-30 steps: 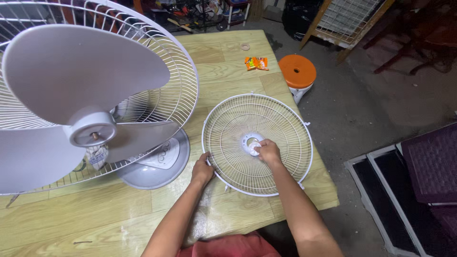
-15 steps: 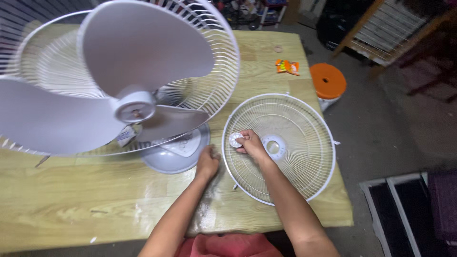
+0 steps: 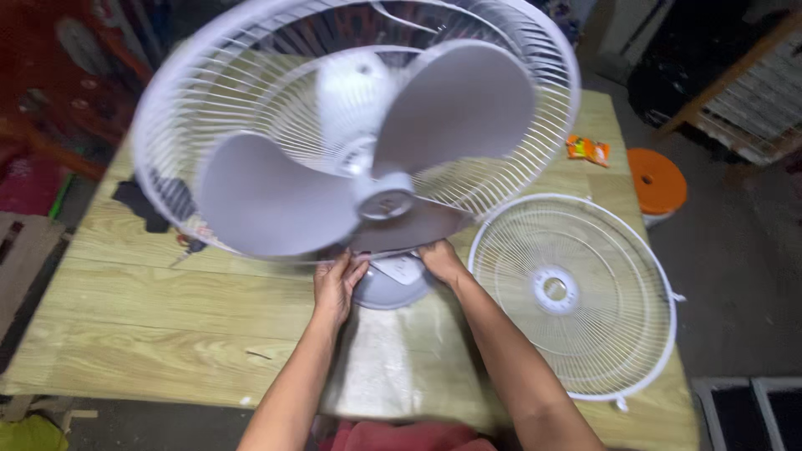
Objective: The person disassembles a white table fan on a wooden table. They remove the front grille, unscrew the central cap, detach the fan blades, and then remove the rear grille, leaving the components separated on the table.
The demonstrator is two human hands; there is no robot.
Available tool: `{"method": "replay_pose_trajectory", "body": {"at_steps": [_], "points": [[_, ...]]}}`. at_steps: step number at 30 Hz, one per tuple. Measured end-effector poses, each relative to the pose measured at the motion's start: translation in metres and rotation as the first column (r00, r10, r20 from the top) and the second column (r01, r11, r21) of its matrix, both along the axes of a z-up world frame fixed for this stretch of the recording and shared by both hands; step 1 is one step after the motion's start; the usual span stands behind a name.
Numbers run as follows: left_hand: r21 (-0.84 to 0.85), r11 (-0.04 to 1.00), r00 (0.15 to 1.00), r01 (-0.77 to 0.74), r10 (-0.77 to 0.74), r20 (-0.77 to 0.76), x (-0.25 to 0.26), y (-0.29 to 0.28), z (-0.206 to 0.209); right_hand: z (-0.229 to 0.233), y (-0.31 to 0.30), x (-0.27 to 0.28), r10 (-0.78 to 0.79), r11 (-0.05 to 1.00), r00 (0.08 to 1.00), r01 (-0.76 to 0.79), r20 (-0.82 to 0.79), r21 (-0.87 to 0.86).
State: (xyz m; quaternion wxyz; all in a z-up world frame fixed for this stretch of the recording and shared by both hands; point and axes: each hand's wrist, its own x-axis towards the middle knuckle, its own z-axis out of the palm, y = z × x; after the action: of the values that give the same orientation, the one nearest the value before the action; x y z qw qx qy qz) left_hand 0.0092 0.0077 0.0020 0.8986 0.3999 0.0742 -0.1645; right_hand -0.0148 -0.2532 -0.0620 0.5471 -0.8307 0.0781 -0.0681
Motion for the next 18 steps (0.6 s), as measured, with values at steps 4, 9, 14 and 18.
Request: {"method": "replay_pose_trajectory", "body": {"at_steps": [4, 9, 14, 18], "points": [[0.313, 0.949, 0.995, 0.042, -0.067, 0.07, 0.023, 0.023, 0.004, -0.015, 0.028, 0.036, 0.106, 0.982, 0.992, -0.095, 0.062, -0.165], [0.288, 0.954, 0.99, 0.082, -0.112, 0.089, 0.039, 0.037, 0.003, -0.026, 0.076, 0.074, 0.129, 0.957, 0.991, -0.132, -0.029, -0.257], [0.272, 0.958, 0.983, 0.091, -0.13, 0.129, 0.081, 0.085, 0.01, -0.036, 0.126, 0.102, 0.104, 0.992, 0.994, -0.1, -0.045, 0.081], [0.327, 0.942, 0.984, 0.078, -0.126, 0.128, 0.125, 0.142, 0.032, -0.049, 0.177, 0.152, 0.119, 0.965, 0.981, -0.079, 0.151, -0.251]]}}
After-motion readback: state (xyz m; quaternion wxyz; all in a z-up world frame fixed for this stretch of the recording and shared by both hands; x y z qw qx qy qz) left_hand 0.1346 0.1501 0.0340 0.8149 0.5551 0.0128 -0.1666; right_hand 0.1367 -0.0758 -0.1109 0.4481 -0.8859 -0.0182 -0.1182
